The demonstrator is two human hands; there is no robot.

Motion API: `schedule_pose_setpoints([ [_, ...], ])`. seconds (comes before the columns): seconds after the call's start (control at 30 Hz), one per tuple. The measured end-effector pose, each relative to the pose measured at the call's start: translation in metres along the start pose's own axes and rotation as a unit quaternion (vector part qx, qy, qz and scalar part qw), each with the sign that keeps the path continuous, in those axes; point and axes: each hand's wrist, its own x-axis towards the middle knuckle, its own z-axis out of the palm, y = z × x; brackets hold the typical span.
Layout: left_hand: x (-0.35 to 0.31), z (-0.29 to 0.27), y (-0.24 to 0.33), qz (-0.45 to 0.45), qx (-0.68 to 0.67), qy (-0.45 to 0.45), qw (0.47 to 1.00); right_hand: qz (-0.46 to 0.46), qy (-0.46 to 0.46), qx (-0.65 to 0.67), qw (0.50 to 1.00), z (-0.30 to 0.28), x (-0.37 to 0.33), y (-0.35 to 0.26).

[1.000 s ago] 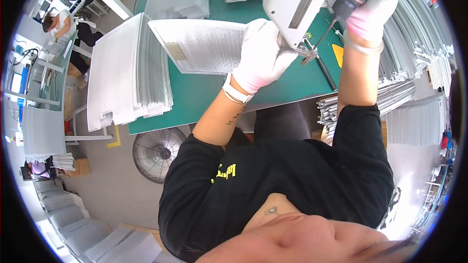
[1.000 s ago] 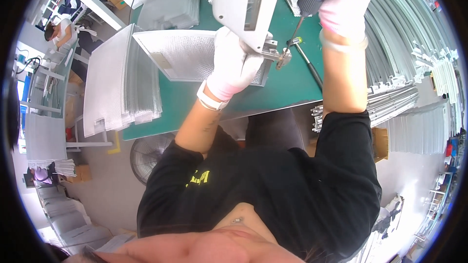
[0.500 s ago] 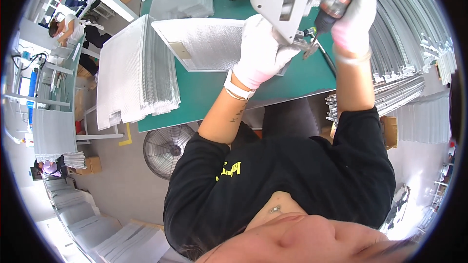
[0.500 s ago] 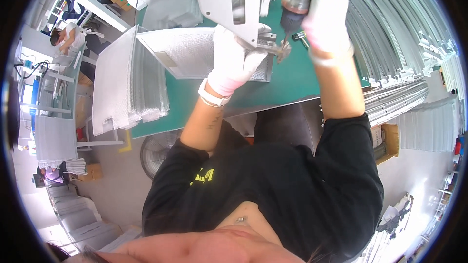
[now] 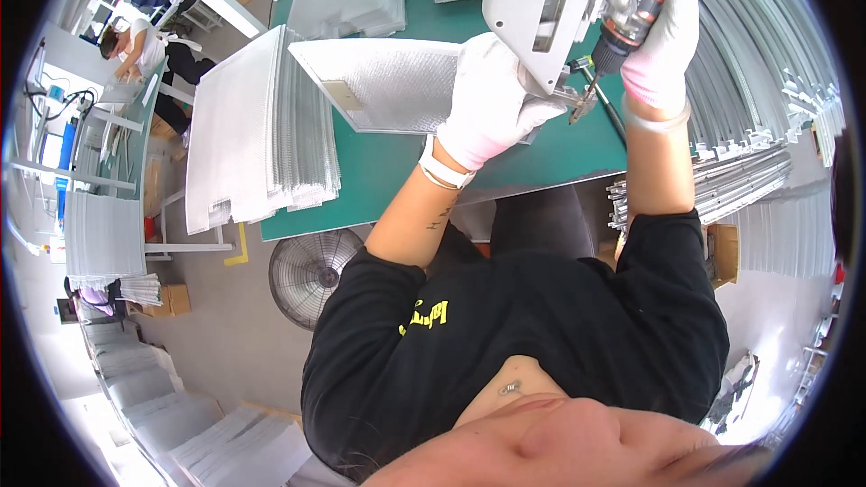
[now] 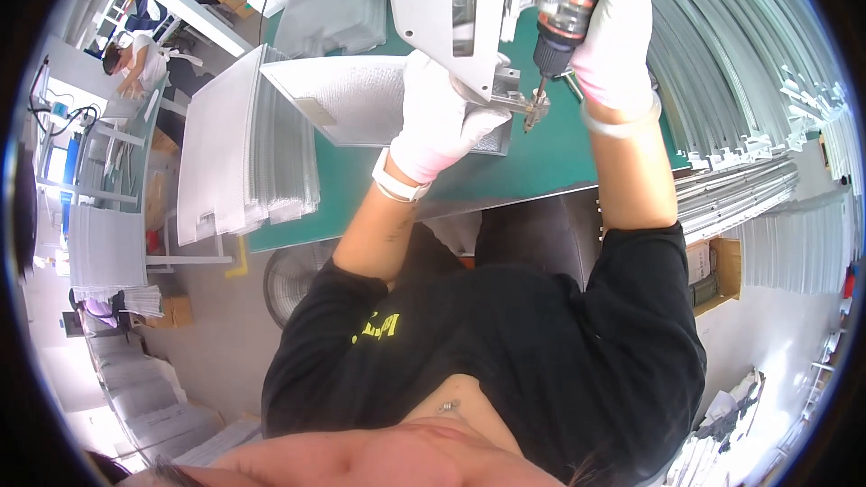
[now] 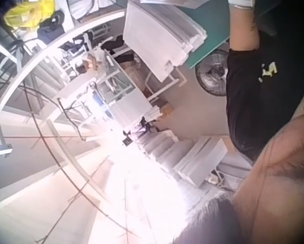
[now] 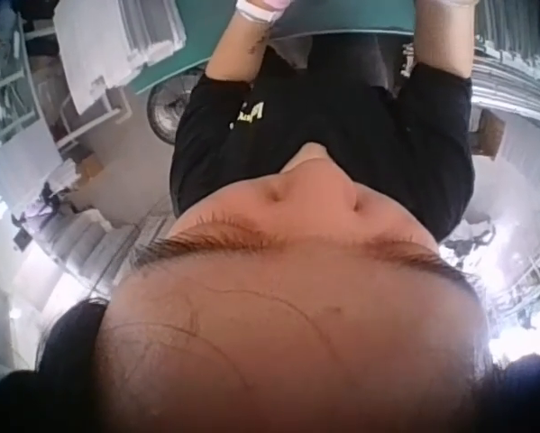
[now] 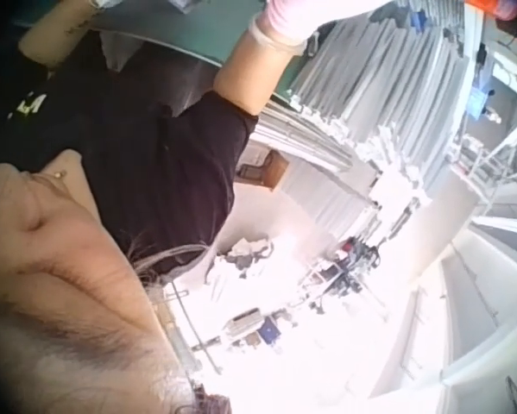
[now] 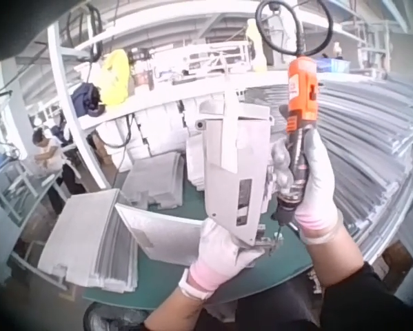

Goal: Assemble metal mesh filters by attaching frames and securing them with a power screwdriver.

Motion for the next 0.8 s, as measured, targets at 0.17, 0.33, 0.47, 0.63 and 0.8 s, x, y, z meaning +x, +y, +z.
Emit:
schedule_pose_setpoints([
  [0.17, 0.01, 0.0, 0.01, -0.024, 0.007, -0.028, 0.999, -0.09, 0.144, -0.264, 0.95, 0.024, 0.029, -0.054],
  [0.33, 0.002, -0.002, 0.007, -0.043, 0.022, -0.012, 0.999, -0.008, 0.159, -0.239, 0.958, 0.0, -0.004, -0.023],
  [0.47, 0.001, 0.003, 0.007, -0.007, 0.031, 0.022, 0.999, -0.002, 0.198, -0.193, 0.961, 0.013, -0.007, -0.022],
  [0.63, 0.011, 0.006, 0.006, -0.015, 0.007, -0.024, 1.0, -0.046, 0.164, -0.22, 0.96, 0.015, 0.029, -0.054],
  [0.8, 0.021, -0.009, 0.025, -0.041, 0.026, -0.077, 0.996, -0.127, 0.137, -0.223, 0.957, 0.017, 0.047, -0.062],
])
